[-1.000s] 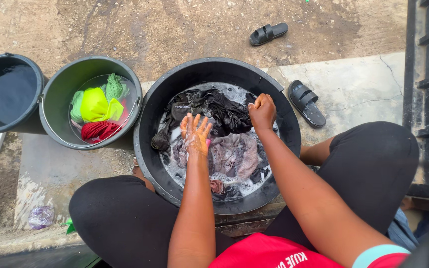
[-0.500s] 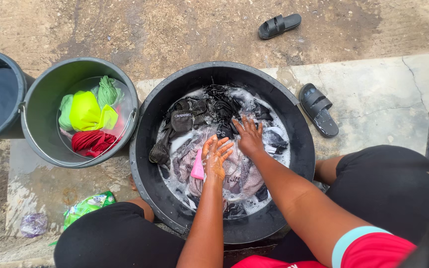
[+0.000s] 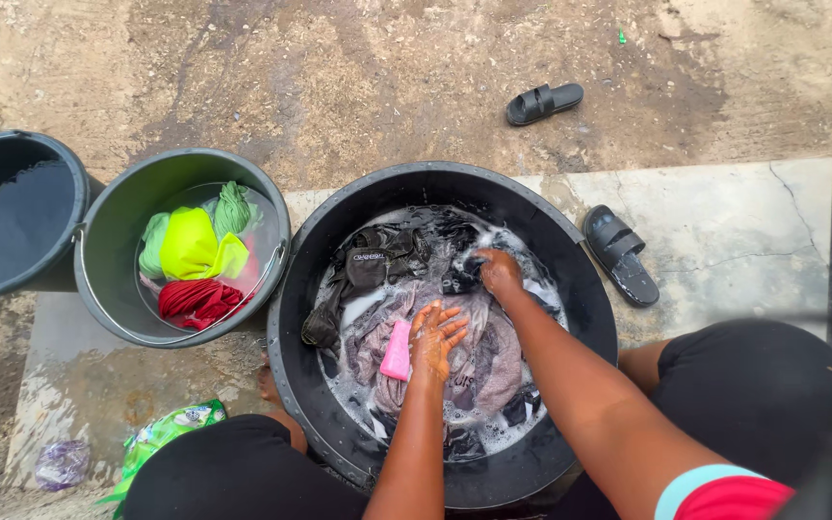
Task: The person washes laundry by hand in a basin, applying bar soap and scrubbing each item individually before rinsing.
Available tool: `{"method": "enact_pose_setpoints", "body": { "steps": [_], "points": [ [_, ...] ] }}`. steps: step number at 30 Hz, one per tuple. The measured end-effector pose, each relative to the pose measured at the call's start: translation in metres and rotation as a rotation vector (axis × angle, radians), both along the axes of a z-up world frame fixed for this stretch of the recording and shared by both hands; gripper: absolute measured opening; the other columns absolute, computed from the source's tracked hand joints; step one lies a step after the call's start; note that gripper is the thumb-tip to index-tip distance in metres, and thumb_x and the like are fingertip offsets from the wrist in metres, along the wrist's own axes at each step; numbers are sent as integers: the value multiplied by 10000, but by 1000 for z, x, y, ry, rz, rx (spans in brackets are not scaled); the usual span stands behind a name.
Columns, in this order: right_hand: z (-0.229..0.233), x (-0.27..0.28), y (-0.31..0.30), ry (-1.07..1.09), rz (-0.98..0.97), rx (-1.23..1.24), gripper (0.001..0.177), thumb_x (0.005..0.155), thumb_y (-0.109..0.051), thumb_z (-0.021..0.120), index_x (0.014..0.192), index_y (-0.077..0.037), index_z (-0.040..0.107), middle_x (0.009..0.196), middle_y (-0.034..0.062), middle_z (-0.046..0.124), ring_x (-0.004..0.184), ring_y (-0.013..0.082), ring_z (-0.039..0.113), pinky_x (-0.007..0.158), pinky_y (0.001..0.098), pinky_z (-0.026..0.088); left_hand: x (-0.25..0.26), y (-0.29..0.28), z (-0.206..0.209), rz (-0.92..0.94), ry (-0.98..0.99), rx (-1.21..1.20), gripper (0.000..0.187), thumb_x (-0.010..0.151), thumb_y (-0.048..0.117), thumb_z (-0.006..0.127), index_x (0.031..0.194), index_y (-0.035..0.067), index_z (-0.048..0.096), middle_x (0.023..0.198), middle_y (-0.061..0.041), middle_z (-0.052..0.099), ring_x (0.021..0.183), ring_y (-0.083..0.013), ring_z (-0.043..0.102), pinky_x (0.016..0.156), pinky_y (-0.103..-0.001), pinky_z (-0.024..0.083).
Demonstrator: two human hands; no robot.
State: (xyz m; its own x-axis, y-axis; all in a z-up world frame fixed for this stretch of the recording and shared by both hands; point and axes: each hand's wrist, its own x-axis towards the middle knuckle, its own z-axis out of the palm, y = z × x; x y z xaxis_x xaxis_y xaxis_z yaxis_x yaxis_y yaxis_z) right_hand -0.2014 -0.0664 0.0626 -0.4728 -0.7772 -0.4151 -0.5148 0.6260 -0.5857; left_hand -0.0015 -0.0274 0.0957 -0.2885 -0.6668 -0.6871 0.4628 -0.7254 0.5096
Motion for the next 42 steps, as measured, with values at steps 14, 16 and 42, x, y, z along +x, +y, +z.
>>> {"method": "enact_pose_setpoints", "body": {
  "steps": [14, 16, 42],
  "points": [
    [234, 192, 114, 91, 468, -679, 301, 656, -280, 846, 747, -48, 676, 904, 128, 555, 914, 347, 586, 765, 480, 496, 24, -19, -34, 124, 455, 12, 398, 904, 409, 673, 1160, 117, 589, 1094, -136, 640, 929, -274, 662, 760, -432, 569],
    [202, 178, 104, 102, 353, -661, 204, 727, -230, 809, 783, -72, 693, 901, 91, 569, 882, 291, 634, 763, 432, 527, 9, -7, -11, 123, 317, 12, 373, 903, 391, 687, 1126, 102, 614, 1052, -116, 651, 890, -250, 665, 738, -408, 569],
    [126, 81, 80, 53, -194, -353, 194, 737, -230, 752, 818, -76, 666, 807, 132, 712, 763, 347, 695, 728, 426, 538, -24, 33, 2, -62, -85, -122, 281, 965, 334, 642, 972, 70, 736, 914, -84, 712, 753, -220, 676, 679, -400, 570]
  ]
}}
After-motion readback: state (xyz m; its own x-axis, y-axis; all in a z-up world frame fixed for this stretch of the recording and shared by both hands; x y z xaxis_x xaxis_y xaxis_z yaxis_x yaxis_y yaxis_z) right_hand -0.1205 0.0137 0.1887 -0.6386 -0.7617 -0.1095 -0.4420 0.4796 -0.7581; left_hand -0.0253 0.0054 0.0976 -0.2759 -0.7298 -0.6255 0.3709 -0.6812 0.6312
